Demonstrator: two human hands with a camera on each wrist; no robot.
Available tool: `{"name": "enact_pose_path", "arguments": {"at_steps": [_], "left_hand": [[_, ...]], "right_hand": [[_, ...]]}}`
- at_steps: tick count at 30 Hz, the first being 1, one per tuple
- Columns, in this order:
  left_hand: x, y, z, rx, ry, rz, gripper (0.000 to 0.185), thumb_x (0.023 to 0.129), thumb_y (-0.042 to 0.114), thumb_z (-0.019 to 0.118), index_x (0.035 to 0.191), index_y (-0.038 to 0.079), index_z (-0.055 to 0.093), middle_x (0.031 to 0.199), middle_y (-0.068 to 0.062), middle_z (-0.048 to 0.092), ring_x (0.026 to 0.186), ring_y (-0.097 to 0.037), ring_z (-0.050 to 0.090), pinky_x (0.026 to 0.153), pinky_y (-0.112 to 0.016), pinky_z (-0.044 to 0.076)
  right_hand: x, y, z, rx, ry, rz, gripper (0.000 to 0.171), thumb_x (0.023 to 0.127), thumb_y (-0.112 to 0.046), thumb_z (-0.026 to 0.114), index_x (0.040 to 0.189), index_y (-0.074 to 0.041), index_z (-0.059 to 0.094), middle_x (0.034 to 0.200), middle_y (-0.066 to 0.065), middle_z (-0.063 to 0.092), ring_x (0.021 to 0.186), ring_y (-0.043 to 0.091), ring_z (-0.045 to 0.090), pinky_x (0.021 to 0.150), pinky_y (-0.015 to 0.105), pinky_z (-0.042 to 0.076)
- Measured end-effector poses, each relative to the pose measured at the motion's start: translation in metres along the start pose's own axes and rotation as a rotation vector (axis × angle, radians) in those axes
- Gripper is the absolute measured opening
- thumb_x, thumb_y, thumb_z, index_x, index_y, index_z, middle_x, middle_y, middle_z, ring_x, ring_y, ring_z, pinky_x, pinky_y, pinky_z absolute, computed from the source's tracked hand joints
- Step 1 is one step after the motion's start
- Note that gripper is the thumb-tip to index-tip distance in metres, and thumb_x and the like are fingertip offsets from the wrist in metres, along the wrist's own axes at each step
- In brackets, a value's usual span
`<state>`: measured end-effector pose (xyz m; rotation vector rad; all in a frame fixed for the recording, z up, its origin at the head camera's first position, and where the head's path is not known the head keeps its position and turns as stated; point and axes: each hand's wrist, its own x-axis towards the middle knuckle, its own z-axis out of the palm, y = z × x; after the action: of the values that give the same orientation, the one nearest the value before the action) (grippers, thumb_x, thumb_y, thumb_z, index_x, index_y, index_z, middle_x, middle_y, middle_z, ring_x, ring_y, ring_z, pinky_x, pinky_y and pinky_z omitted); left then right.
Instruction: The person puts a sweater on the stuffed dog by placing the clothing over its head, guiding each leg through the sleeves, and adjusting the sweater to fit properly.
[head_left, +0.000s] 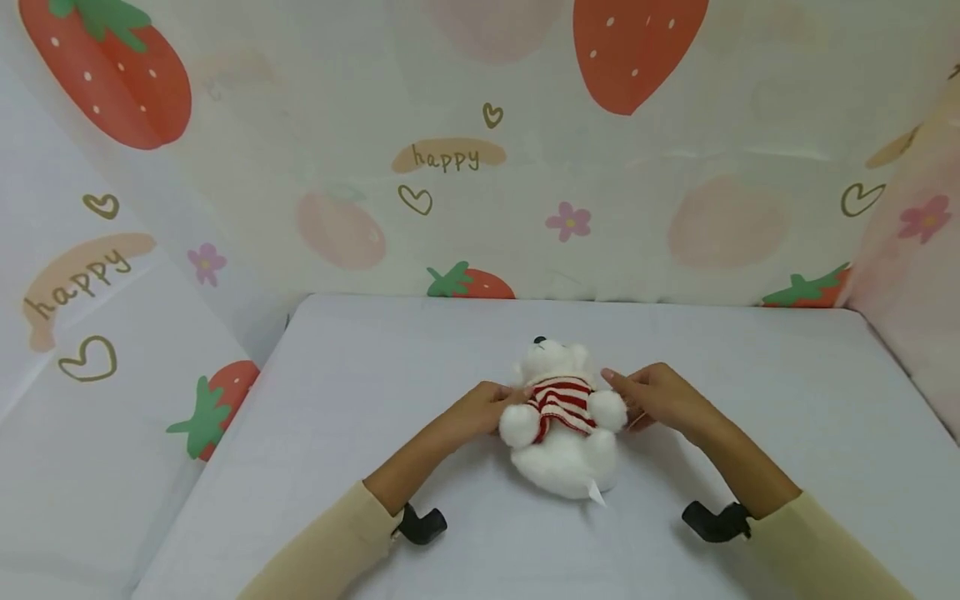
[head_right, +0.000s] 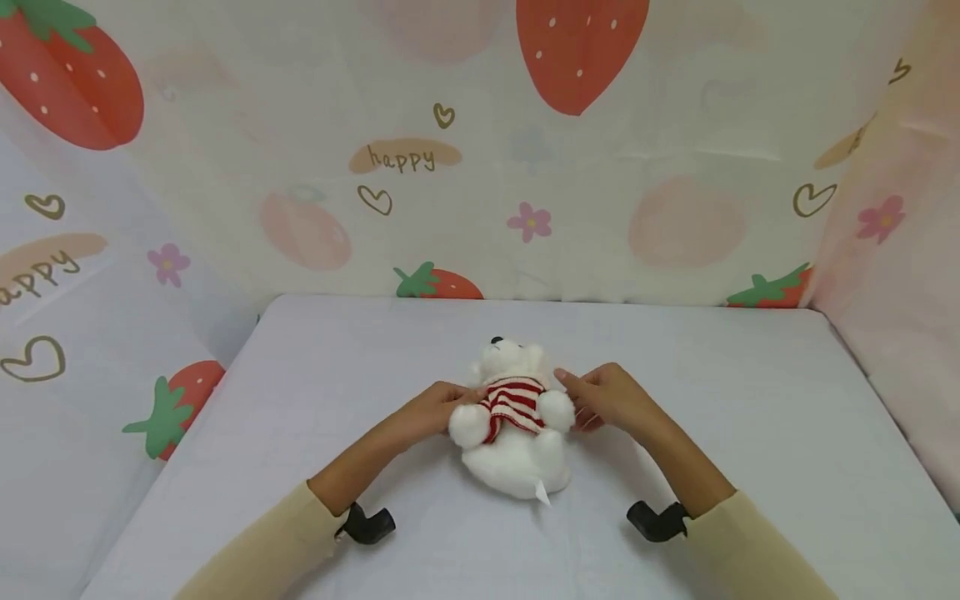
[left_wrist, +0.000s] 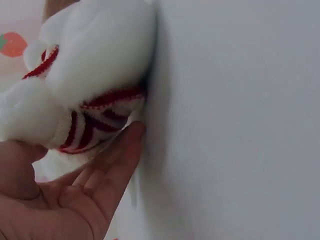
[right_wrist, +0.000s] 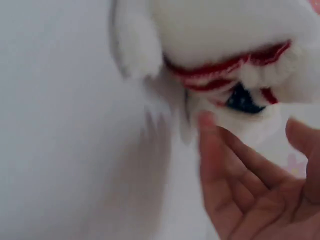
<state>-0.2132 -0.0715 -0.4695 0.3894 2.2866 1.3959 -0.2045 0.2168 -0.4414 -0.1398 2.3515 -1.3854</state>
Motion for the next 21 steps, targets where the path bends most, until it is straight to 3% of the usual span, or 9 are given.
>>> {"name": "enact_pose_path", "arguments": {"at_steps": [2, 5, 10, 13, 16, 21], "left_hand": [[0.0, 0.0, 0.001, -0.135, -0.083, -0.05, 0.05, 0.106, 0.043, 0.05, 0.114, -0.001, 0.072, 0.091, -0.002, 0.069, 0.078, -0.011, 0.06, 0.068, -0.026, 0.051], [0.0, 0.001, 0.004, -0.293, -0.133, -0.1, 0.051, 0.107, 0.039, 0.05, 0.125, -0.006, 0.066, 0.102, -0.004, 0.07, 0.087, -0.012, 0.064, 0.074, -0.029, 0.055], [0.0, 0.005, 0.008, -0.407, -0.086, -0.121, 0.047, 0.105, 0.033, 0.057, 0.131, -0.005, 0.063, 0.107, -0.007, 0.071, 0.086, -0.012, 0.068, 0.072, -0.029, 0.057], [0.0, 0.011, 0.007, -0.451, -0.026, -0.081, 0.046, 0.101, 0.033, 0.064, 0.134, 0.0, 0.063, 0.114, -0.008, 0.072, 0.091, -0.014, 0.07, 0.074, -0.03, 0.058], [0.0, 0.019, 0.005, -0.477, 0.025, 0.006, 0.049, 0.098, 0.028, 0.069, 0.139, 0.004, 0.059, 0.122, -0.012, 0.071, 0.103, -0.018, 0.07, 0.083, -0.032, 0.058], [0.002, 0.024, 0.001, -0.426, 0.1, 0.143, 0.049, 0.091, 0.01, 0.076, 0.136, 0.002, 0.059, 0.125, -0.014, 0.069, 0.115, -0.022, 0.066, 0.092, -0.033, 0.054]], "right_hand": [[-0.002, 0.0, 0.002, 0.08, -0.118, 0.043, 0.059, 0.104, -0.049, 0.053, 0.101, 0.006, 0.073, 0.088, 0.011, 0.074, 0.076, 0.021, 0.071, 0.074, 0.039, 0.06], [-0.002, 0.0, 0.004, 0.179, -0.242, 0.055, 0.056, 0.105, -0.046, 0.052, 0.102, 0.006, 0.072, 0.092, 0.011, 0.075, 0.083, 0.021, 0.072, 0.079, 0.041, 0.06], [-0.004, -0.005, 0.005, 0.218, -0.25, 0.023, 0.052, 0.104, -0.043, 0.055, 0.117, 0.006, 0.07, 0.103, 0.008, 0.073, 0.09, 0.019, 0.07, 0.081, 0.039, 0.059], [-0.005, -0.012, 0.003, 0.202, -0.211, -0.023, 0.052, 0.104, -0.042, 0.056, 0.127, 0.003, 0.066, 0.11, 0.007, 0.072, 0.096, 0.018, 0.068, 0.084, 0.036, 0.056], [-0.006, -0.019, 0.002, 0.164, -0.145, -0.123, 0.048, 0.103, -0.038, 0.059, 0.133, -0.002, 0.064, 0.117, 0.008, 0.071, 0.104, 0.02, 0.066, 0.087, 0.034, 0.054], [-0.004, -0.023, 0.002, 0.096, -0.065, -0.319, 0.045, 0.1, -0.026, 0.067, 0.142, -0.012, 0.06, 0.131, 0.009, 0.065, 0.117, 0.025, 0.062, 0.092, 0.032, 0.053]]}}
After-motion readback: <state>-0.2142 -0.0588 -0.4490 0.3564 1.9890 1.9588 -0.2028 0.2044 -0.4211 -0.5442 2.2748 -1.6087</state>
